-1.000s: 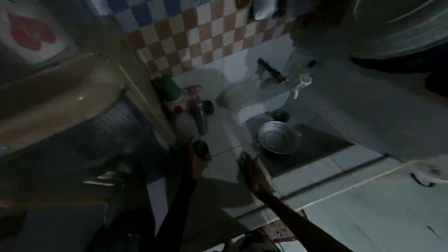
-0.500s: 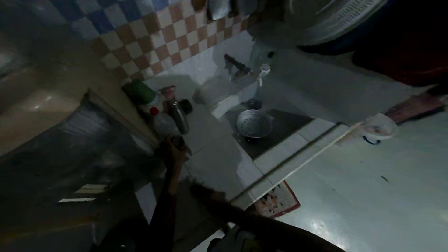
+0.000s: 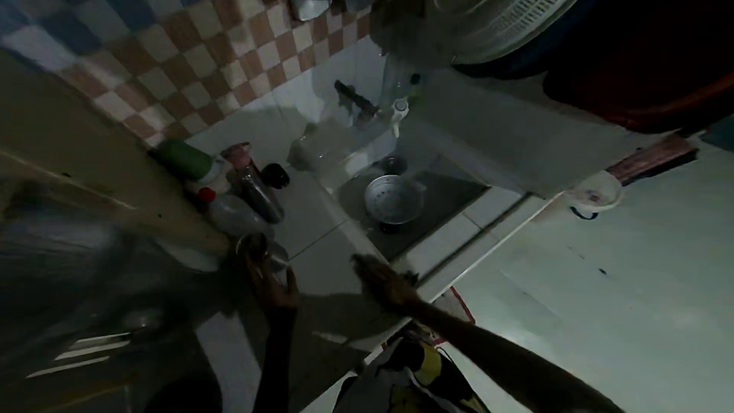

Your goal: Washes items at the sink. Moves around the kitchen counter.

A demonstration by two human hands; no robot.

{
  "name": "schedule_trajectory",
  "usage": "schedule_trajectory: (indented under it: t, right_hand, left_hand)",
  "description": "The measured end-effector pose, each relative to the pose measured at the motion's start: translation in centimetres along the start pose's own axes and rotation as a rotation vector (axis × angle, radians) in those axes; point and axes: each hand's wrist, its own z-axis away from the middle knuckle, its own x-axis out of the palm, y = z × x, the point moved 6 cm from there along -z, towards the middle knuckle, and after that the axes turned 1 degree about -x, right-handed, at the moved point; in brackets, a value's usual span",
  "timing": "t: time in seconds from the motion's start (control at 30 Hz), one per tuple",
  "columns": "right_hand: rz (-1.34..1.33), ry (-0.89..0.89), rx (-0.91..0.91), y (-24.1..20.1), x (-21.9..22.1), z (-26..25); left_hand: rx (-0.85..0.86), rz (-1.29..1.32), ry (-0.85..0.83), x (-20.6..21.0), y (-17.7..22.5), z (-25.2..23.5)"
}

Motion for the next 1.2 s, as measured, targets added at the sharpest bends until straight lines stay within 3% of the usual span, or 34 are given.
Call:
schedule_trajectory:
  t: [0.1, 0.23, 0.3, 0.37, 0.4, 0.47, 0.5, 0.57, 0.67, 0.73, 0.83, 0.97, 1.03, 1.1, 1.2]
  right_hand:
    - [0.033, -0.023, 0.145, 9.6, -4.3, 1.3]
    - [0.101, 0.102, 0.116, 20.9, -8.8, 2.3]
    - [0.06, 0.111, 0.25, 25.5, -10.0, 2.5]
    - [-0.012, 0.104, 0.45, 26.0, -11.6, 2.6]
    - [-0.067, 0.064, 0.51, 24.3, -12.2, 2.5]
    - [-0.148, -0.126, 0.466, 18.8, -11.5, 2.0]
    - [-0.182, -0.239, 0.385, 15.5, -10.3, 2.4]
    - [-0.227, -0.233, 0.108, 9.8, -8.1, 3.8]
    - [-0.082, -0.235, -0.163, 7.2, -7.0, 5.8]
    - [-0.067, -0.175, -0.196, 10.1, -8.5, 6.2]
    - [-0.072, -0.191, -0.097, 18.2, -12.4, 6.8]
    - [0.021, -0.108, -0.136, 29.6, -16.2, 9.2]
    - [0.03, -0.025, -0.009, 32.4, -18.9, 9.5]
    - [0.108, 0.172, 0.163, 34.3, -19.5, 10.2]
    - [0.139, 0.336, 0.58, 34.1, -19.4, 10.6]
  left_hand:
    - [-0.168, 0.002, -0.118, 1.7, 1.0, 4.5]
    - [-0.421, -0.013, -0.183, 3.3, 5.4, 8.6]
    - [-0.42, -0.057, -0.132, 4.6, 6.0, 11.2]
    - [-0.344, -0.097, -0.04, 6.6, 5.5, 14.1]
    - [-0.327, -0.105, -0.013, 7.5, 5.6, 15.1]
    - [-0.38, -0.081, -0.041, 8.5, 7.7, 15.2]
    - [-0.409, -0.071, -0.056, 8.9, 8.7, 15.2]
    - [-0.431, -0.046, -0.063, 10.3, 10.8, 15.2]
    - [-0.426, -0.027, -0.08, 11.7, 12.9, 14.6]
    - [-0.393, -0.021, -0.091, 12.3, 13.6, 13.9]
    - [-0.393, -0.019, -0.128, 12.9, 14.0, 13.5]
    - [-0.353, -0.033, -0.244, 14.0, 13.8, 13.0]
    - [-0.326, -0.017, -0.252, 14.2, 14.0, 12.2]
    - [-0.303, -0.018, -0.245, 13.9, 13.8, 11.8]
    - [-0.313, -0.027, -0.257, 13.9, 13.2, 11.7]
